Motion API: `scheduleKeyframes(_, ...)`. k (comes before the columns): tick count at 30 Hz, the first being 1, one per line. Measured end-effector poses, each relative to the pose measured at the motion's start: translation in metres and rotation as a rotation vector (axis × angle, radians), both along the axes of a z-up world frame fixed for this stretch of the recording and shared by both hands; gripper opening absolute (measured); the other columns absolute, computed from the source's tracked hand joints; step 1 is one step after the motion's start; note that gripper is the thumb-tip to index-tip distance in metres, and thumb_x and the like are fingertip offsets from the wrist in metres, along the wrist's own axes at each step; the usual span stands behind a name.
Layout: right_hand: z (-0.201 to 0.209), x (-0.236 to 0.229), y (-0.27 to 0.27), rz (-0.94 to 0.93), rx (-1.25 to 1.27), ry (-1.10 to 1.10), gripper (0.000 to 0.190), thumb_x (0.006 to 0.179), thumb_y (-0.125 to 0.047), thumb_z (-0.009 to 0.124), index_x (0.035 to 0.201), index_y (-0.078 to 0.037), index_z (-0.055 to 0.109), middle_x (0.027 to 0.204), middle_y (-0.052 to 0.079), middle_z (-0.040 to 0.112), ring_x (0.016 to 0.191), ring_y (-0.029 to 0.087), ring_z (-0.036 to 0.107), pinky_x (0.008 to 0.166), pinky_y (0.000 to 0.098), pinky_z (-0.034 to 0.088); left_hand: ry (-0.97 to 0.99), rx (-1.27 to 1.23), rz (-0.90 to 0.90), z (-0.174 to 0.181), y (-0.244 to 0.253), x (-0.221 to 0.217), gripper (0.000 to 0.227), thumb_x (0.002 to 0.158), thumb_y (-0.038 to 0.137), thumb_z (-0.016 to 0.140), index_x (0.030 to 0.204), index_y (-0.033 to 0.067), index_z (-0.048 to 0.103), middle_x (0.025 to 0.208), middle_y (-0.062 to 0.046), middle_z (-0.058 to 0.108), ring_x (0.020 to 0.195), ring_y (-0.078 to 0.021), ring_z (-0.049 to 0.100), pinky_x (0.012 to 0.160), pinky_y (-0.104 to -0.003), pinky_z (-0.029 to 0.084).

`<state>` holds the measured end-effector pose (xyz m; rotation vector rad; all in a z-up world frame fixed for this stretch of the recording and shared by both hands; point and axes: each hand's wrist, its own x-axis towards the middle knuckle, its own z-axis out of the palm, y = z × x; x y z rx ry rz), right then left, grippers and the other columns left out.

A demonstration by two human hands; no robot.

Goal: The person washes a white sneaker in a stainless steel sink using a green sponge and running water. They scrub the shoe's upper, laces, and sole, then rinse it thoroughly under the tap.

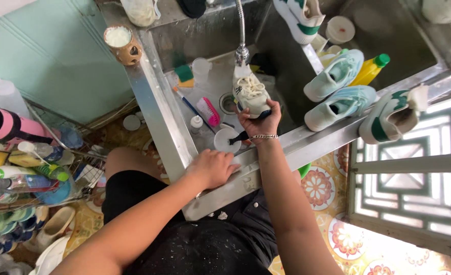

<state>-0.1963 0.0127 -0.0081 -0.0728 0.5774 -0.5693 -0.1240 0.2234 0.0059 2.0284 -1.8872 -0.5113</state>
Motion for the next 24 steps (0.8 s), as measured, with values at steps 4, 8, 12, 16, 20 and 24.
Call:
scheduleKeyframes(4,-0.026,-0.012,-0.007,0.014,0.054,-0.054,0.083,0.076,-0.041,0.063,0.148,-0.003,0.048,0.138,0.042,0.048,0.077,0.023,0.055,0.062,0.0283,0.051,0.027,-0.098,0.034,-0.025,-0.033,0.003,0.043,0.098,0.046,0.06,0.083,0.0062,0.067,0.079,-0.02,0.071,0.074,-0.0401,0.071,0.069,-0.051,0.055)
scheduleKeyframes(8,-0.032,-0.029,-0.007,0.151,-0.017,-0.085,0.075,0.08,-0.042,0.064,0.145,-0.01,0.047,0.133,0.027,0.049,0.081,0.023,0.055,0.06,0.0272,0.046,0.463,-0.123,0.408,-0.057,-0.065,0.031,0.04,0.099,0.042,0.056,0.085,0.0053,0.066,0.073,-0.017,0.071,0.069,-0.0372,0.071,0.063,-0.052,0.055)
scheduleKeyframes(12,0.02,-0.04,0.015,0.233,0.047,-0.039,0.075,0.08,-0.042,0.062,0.145,-0.006,0.05,0.134,0.039,0.049,0.077,0.023,0.055,0.057,0.0274,0.046,1.565,-0.153,0.674,-0.13,-0.101,0.074,0.035,0.108,0.038,0.045,0.114,0.0115,0.067,0.09,-0.01,0.071,0.082,-0.0273,0.068,0.076,-0.046,0.058)
scheduleKeyframes(16,0.04,-0.06,0.03,0.245,-0.01,0.074,0.068,0.081,-0.04,0.061,0.139,-0.005,0.054,0.126,0.027,0.058,0.078,0.025,0.056,0.055,0.0276,0.045,2.232,-0.178,0.781,-0.13,-0.116,0.099,0.048,0.109,0.05,0.034,0.12,0.0091,0.056,0.106,-0.015,0.069,0.098,-0.0334,0.07,0.089,-0.049,0.058)
scheduleKeyframes(20,0.059,-0.075,0.058,0.248,-0.347,0.229,0.053,0.084,-0.031,0.059,0.13,-0.005,0.057,0.109,0.018,0.067,0.075,0.026,0.057,0.054,0.0307,0.045,2.375,-0.347,0.774,-0.167,-0.142,0.108,0.051,0.111,0.044,0.03,0.131,0.0051,0.056,0.121,-0.021,0.065,0.111,-0.0356,0.065,0.102,-0.05,0.054)
scheduleKeyframes(24,0.025,-0.098,0.072,0.205,-0.697,0.338,0.042,0.097,-0.02,0.061,0.127,0.01,0.06,0.101,0.02,0.065,0.076,0.025,0.055,0.063,0.0339,0.046,2.469,-0.438,0.64,-0.203,-0.164,0.11,0.045,0.11,0.042,0.029,0.127,0.0074,0.052,0.123,-0.021,0.064,0.114,-0.0358,0.064,0.103,-0.053,0.052)
